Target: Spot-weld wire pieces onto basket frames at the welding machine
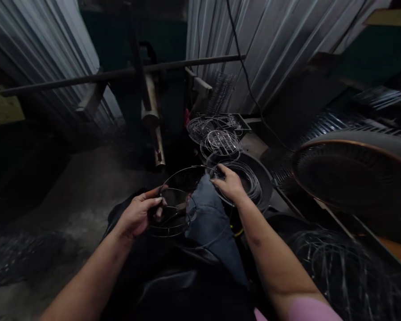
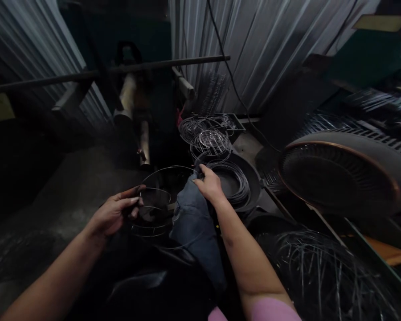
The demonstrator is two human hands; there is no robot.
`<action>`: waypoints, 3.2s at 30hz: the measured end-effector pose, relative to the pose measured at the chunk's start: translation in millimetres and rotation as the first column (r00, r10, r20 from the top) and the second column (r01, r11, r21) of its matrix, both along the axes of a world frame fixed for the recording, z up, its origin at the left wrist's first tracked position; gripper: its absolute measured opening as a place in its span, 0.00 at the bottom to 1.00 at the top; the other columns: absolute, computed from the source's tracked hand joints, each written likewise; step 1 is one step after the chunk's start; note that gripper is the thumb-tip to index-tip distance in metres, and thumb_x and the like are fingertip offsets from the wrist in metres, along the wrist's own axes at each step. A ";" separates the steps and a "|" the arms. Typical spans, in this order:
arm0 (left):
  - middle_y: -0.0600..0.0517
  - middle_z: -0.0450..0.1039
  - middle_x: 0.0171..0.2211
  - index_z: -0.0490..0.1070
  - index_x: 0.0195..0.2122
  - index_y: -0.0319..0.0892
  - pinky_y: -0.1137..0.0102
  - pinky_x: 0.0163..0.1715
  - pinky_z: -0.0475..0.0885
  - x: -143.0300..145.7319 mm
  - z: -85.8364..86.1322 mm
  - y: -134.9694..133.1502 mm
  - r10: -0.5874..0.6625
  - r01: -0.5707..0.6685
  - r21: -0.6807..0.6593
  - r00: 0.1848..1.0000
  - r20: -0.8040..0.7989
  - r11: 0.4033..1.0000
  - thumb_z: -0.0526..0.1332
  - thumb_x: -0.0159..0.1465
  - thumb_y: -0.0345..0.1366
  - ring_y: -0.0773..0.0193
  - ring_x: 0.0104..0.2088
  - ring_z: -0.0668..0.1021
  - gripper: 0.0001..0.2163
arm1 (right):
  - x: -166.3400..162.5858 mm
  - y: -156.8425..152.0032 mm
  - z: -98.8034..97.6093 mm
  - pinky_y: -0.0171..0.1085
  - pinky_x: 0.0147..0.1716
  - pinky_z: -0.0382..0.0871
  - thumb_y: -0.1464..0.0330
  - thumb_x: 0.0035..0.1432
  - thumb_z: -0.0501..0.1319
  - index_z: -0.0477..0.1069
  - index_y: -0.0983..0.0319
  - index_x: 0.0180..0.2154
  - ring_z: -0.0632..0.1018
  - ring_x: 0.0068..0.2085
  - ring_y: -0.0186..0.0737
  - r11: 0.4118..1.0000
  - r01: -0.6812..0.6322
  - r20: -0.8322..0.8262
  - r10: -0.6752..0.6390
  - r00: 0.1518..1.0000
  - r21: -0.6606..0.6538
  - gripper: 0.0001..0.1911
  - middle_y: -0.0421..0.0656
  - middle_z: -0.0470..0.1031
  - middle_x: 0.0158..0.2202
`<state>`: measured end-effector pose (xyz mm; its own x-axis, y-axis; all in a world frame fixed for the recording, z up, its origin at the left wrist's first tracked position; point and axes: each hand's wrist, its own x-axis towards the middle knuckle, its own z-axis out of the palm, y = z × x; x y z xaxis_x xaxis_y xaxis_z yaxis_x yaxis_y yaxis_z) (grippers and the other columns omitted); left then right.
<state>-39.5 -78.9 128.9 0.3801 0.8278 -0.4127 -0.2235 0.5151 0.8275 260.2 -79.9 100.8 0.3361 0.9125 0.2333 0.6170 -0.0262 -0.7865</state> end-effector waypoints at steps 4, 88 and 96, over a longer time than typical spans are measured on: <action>0.48 0.76 0.33 0.77 0.45 0.39 0.70 0.34 0.72 -35.9 -17.3 -9.0 0.135 -0.102 0.153 0.966 -0.222 0.983 0.69 0.48 0.33 0.63 0.31 0.77 0.20 | -46.9 8.1 26.9 0.42 0.47 0.71 0.69 0.52 0.65 0.77 0.61 0.46 0.78 0.44 0.46 0.955 -0.272 0.007 0.273 0.962 0.121 0.17 0.44 0.79 0.42; 0.44 0.70 0.53 0.74 0.50 0.42 0.58 0.55 0.68 -49.5 -55.1 126.7 0.685 0.417 0.908 0.651 -0.326 0.035 0.63 0.60 0.34 0.54 0.54 0.72 0.16 | -131.6 109.6 -13.1 0.39 0.34 0.65 0.64 0.54 0.65 0.73 0.61 0.27 0.71 0.30 0.37 0.839 -0.069 -0.124 0.160 0.979 0.540 0.08 0.40 0.69 0.26; 0.43 0.70 0.53 0.74 0.50 0.41 0.57 0.55 0.69 -46.2 -49.7 133.6 0.681 0.414 0.909 0.651 -0.334 0.049 0.64 0.59 0.33 0.54 0.54 0.72 0.16 | -131.0 118.0 -10.7 0.36 0.30 0.65 0.68 0.53 0.66 0.73 0.61 0.26 0.70 0.29 0.36 0.805 -0.070 -0.201 0.230 0.952 0.589 0.06 0.39 0.69 0.26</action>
